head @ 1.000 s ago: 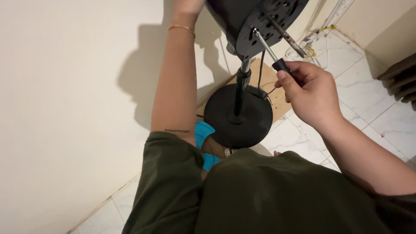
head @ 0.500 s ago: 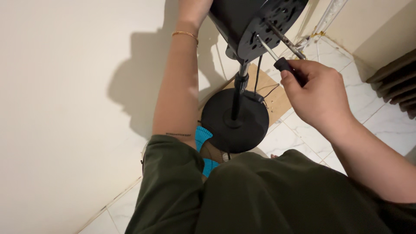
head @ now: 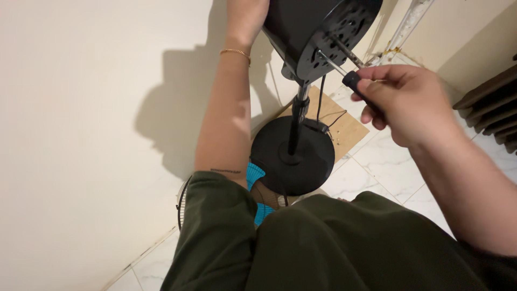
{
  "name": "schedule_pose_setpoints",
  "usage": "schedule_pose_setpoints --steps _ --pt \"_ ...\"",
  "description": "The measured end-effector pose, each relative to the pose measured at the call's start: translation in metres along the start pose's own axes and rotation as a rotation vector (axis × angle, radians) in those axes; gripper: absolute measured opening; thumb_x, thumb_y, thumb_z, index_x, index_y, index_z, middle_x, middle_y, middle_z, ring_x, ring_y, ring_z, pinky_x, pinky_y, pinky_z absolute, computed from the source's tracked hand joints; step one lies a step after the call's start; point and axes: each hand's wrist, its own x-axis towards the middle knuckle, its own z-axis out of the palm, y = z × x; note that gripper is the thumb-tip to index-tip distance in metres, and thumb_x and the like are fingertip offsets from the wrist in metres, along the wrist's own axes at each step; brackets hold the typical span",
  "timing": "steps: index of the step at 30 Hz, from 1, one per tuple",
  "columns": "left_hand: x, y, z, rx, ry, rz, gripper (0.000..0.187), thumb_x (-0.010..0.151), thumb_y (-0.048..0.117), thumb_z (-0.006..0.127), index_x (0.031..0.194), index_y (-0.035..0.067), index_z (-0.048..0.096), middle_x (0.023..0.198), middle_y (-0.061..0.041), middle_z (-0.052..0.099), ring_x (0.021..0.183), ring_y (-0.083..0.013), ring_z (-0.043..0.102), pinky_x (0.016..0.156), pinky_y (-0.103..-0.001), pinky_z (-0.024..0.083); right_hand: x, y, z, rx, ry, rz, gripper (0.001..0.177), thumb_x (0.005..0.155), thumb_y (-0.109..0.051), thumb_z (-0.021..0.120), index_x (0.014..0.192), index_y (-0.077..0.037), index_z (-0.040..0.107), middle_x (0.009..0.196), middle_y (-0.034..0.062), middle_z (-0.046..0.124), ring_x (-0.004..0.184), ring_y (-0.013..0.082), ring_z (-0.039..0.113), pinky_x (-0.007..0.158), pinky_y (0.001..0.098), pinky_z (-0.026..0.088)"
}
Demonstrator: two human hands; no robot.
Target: The person assembles a standing fan by using a screwdriver to tighten screws on the motor housing and then attaching the front wire cage. The person handles screws, the motor housing, and the fan cage during the process.
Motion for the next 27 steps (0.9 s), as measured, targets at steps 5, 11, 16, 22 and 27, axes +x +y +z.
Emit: schedule_pose_setpoints --steps 5,11,16,22,27 --pt "0.005 0.008 0.002 -0.024 -0.013 0.004 0.032 0.091 0.025 0.07 0.086 -0.006 0.064 0.066 -0.009 0.068 0.062 -0.0168 0.06 0.065 -0.035 0.053 0.009 0.011 -0.015 0.707 -0.185 0.212 0.027 0.098 -0.012 0.063 0.121 -0.005 0.054 0.097 0.0171 0.073 0.058 0.0085 0.054 0.042 0.0192 0.038" --pt "0.004 0.015 -0.002 -0.058 0.012 0.036 0.034 0.091 0.025 0.071 0.085 -0.007 0.063 0.065 -0.01 0.066 0.061 -0.0181 0.057 0.064 -0.036 0.053 -0.005 -0.008 0.008 0.096 -0.035 0.044 0.037 0.088 0.0 0.065 0.122 -0.004 0.05 0.09 0.0163 0.07 0.06 0.0129 0.057 0.045 0.0236 0.037" --pt "-0.005 0.032 -0.009 -0.033 0.002 0.045 0.031 0.094 0.025 0.068 0.089 -0.006 0.064 0.071 -0.009 0.069 0.065 -0.0181 0.061 0.068 -0.037 0.053 -0.016 -0.02 0.015 -0.258 0.028 -0.032 0.038 0.092 -0.001 0.063 0.123 -0.004 0.042 0.093 0.019 0.076 0.062 0.0178 0.066 0.045 0.0278 0.04" --pt "-0.034 0.066 -0.019 -0.157 0.13 0.145 0.029 0.101 0.025 0.067 0.108 -0.003 0.064 0.101 -0.012 0.071 0.096 -0.0243 0.065 0.089 -0.038 0.053 -0.003 -0.017 -0.004 0.054 -0.112 0.015 0.028 0.1 -0.001 0.053 0.118 -0.009 0.033 0.098 0.0249 0.075 0.062 0.0188 0.063 0.045 0.0284 0.041" --pt "-0.138 0.124 -0.001 -0.362 0.47 0.136 0.024 0.105 0.013 0.064 0.123 0.001 0.054 0.117 -0.008 0.056 0.117 -0.0203 0.056 0.108 -0.035 0.047 0.003 -0.003 -0.005 0.105 -0.125 0.007 0.026 0.1 0.0 0.05 0.112 -0.01 0.03 0.1 0.0264 0.074 0.063 0.0231 0.066 0.044 0.0303 0.042"
